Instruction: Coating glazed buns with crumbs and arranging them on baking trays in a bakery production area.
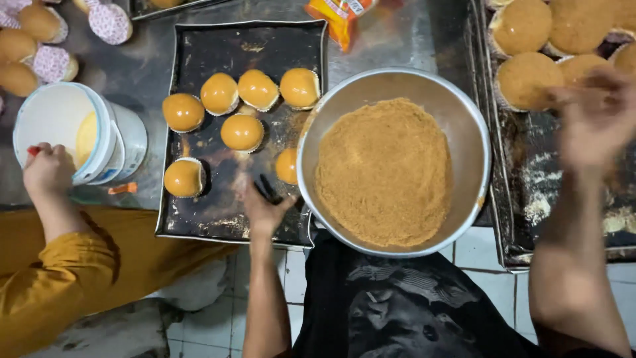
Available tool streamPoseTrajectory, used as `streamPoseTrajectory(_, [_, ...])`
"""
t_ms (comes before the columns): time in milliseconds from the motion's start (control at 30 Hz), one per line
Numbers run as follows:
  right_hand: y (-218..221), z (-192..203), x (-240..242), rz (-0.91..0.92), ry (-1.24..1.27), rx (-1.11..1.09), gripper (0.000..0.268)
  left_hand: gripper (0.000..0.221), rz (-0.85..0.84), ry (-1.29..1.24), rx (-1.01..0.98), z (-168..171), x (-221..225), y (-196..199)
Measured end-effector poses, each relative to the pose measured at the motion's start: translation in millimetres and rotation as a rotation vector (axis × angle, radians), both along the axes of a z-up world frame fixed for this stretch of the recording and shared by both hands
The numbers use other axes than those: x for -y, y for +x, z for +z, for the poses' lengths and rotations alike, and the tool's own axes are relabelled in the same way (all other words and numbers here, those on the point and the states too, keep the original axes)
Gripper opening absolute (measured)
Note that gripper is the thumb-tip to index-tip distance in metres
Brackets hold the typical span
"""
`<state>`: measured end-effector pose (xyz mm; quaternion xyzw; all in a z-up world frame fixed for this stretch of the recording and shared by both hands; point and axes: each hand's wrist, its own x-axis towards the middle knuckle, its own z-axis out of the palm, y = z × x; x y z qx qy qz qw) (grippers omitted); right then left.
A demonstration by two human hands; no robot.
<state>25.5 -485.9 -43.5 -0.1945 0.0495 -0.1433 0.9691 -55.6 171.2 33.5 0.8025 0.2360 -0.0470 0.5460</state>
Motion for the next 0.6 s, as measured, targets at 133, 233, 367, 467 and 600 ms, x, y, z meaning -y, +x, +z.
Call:
streamPoseTrajectory(133, [-2,102,-205,0.43,-0.975,-0.026,0.036,0.137,-0.107,0.282,-0.078,-24,14,-3])
streamPoseTrajectory(233, [15,82,-283,0.545,-1.915,-0.141,0.063,0.135,-0.12,0.341,0.067,-38,27,4])
streamPoseTrajectory(367, [28,72,-356,0.599,-2.207,-0.023,0.076,0.129,-0.115,0.292,0.256,-85,29,14])
streamPoseTrajectory(467, [4,87,-399,0.875,-2.161,-0.015,0.073,0.126,0.072,0.153,0.105,-105,25,21])
streamPoseTrajectory(600, [-34,134,-417,1.241,-2.429,0.199,0.07,0.132,0.217,-0.146,0.29,-106,10,12])
